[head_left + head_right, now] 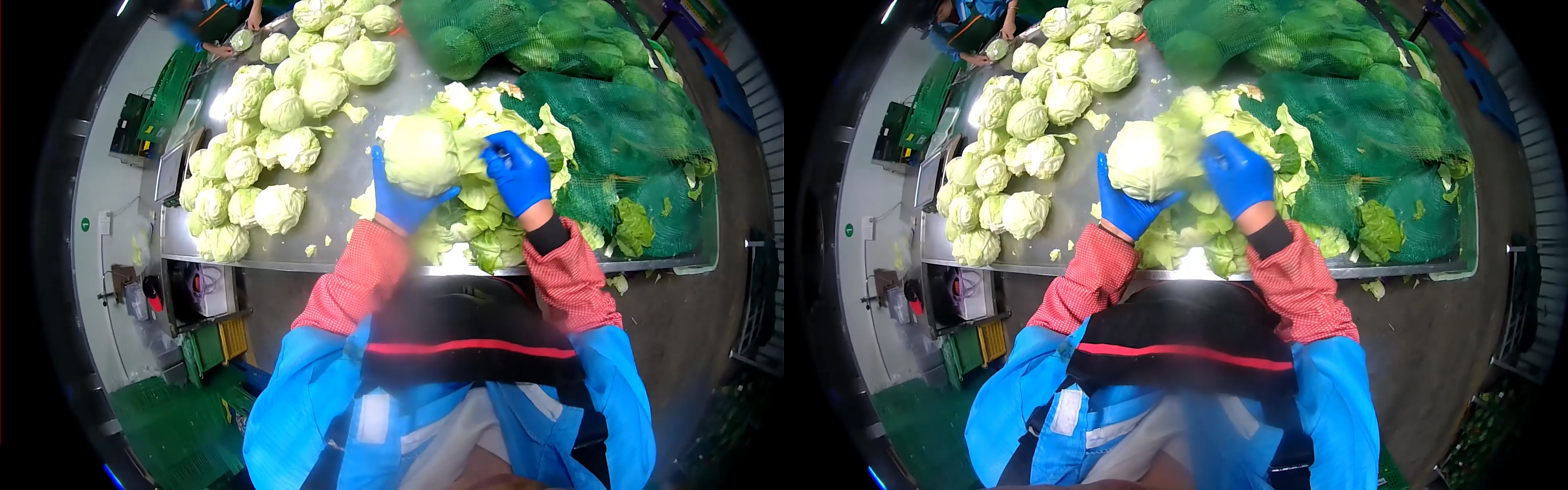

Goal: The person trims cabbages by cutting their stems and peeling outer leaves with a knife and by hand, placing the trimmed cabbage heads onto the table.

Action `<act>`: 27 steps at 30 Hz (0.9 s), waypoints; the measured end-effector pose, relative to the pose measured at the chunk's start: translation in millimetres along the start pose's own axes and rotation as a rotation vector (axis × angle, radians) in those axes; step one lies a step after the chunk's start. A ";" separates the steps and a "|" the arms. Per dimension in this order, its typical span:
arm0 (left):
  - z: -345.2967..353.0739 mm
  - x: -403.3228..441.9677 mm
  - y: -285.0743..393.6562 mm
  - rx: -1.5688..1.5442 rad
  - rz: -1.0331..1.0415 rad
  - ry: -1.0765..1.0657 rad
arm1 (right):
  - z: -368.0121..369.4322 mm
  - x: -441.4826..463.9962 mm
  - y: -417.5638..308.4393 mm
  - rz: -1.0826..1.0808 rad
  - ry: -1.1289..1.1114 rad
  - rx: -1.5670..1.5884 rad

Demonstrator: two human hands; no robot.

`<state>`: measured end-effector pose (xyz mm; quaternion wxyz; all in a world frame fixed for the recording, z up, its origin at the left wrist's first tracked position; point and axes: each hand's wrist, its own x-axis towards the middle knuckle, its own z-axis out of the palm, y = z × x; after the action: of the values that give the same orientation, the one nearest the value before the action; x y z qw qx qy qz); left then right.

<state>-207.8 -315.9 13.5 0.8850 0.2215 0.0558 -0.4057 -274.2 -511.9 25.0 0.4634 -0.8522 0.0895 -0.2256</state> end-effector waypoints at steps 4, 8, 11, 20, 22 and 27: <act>4.8 -4.4 1.3 -0.003 0.016 0.080 | -1.0 15.0 62.5 0.332 0.065 0.391; 12.3 -6.5 0.4 -0.344 -0.081 -0.225 | -17.4 13.1 45.9 0.187 -0.007 0.000; 31.3 -9.7 5.6 0.056 -0.188 -0.236 | -26.6 14.5 -15.4 -0.057 -0.097 -0.066; 24.3 -10.0 18.6 0.400 -0.070 0.119 | 12.9 7.0 9.8 0.293 -0.363 0.307; 5.1 -10.4 27.6 0.375 -0.169 0.094 | 8.5 8.2 16.9 0.380 -0.425 0.429; 7.8 -12.5 31.0 0.905 -0.004 0.030 | 16.9 1.7 30.1 0.637 -0.408 0.834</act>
<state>-193.7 -292.9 34.7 0.6974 0.5918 -0.1139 -0.3878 -263.1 -516.6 -7.4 0.8144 -0.5540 0.1541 0.0786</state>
